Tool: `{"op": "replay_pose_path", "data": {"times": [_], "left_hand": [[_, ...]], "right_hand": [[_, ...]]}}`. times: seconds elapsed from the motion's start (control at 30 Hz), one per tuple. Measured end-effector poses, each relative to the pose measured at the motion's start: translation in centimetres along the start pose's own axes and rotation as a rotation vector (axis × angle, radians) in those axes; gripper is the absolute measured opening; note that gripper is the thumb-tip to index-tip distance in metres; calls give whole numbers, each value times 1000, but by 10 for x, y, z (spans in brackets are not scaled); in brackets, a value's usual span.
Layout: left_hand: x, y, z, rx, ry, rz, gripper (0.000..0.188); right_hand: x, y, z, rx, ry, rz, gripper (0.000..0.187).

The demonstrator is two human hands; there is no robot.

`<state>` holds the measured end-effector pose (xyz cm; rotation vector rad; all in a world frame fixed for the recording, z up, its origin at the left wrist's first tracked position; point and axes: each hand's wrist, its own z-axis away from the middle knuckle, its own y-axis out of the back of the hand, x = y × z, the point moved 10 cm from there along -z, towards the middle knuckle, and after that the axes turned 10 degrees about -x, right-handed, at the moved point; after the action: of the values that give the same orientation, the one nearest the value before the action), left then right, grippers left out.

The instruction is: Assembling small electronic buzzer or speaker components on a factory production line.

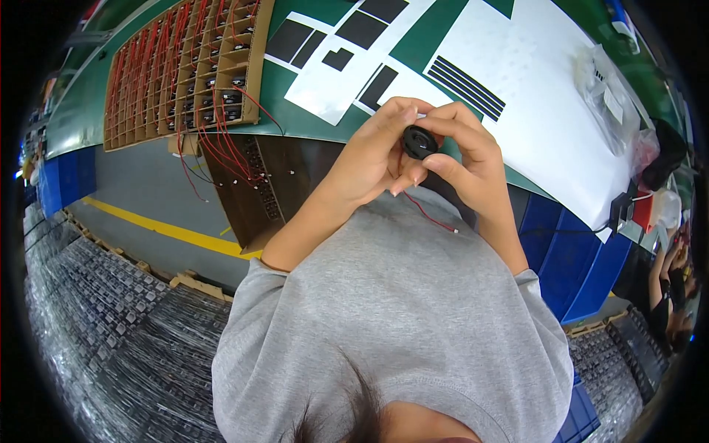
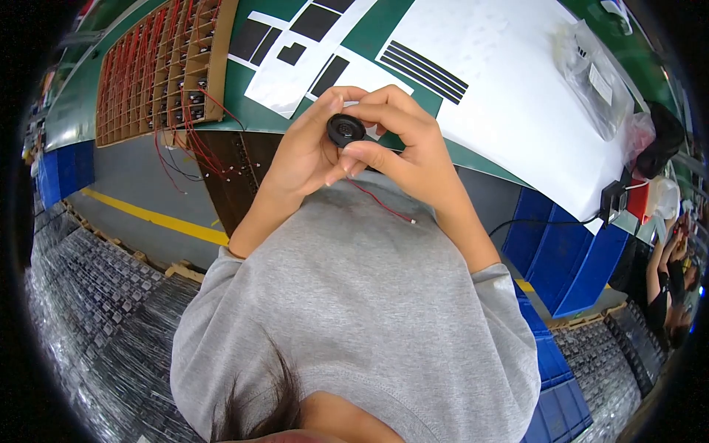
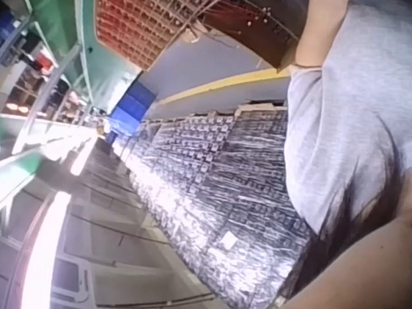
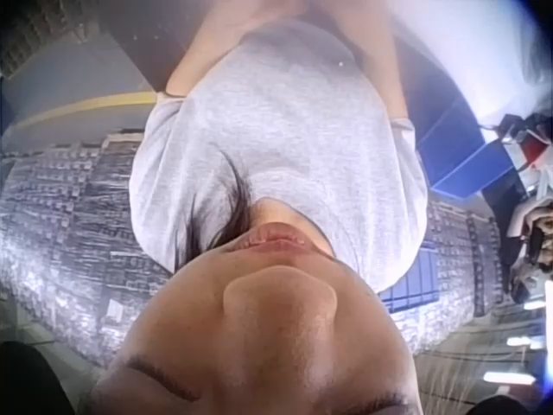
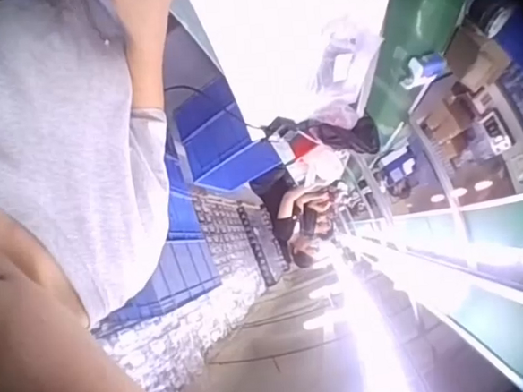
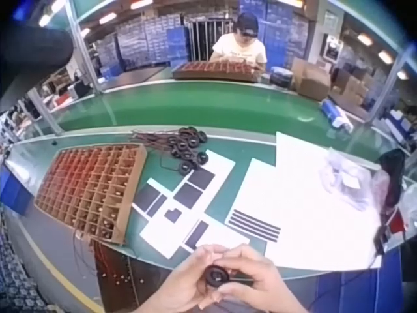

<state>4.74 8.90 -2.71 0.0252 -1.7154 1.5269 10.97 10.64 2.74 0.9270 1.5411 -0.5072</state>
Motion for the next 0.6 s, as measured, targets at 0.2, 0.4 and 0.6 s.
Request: {"op": "replay_pose_path", "data": {"times": [0.2,0.4,0.6], "left_hand": [[21,21,10,262,-96,-410,23],[46,10,17,327,-288,-652,20],[24,7,10,221,-79,-502,24]], "right_hand": [[-3,8,0,57,-21,132,34],[-8,15,-2,82,-39,273,37],[0,14,-1,75,-121,306,39]]}}
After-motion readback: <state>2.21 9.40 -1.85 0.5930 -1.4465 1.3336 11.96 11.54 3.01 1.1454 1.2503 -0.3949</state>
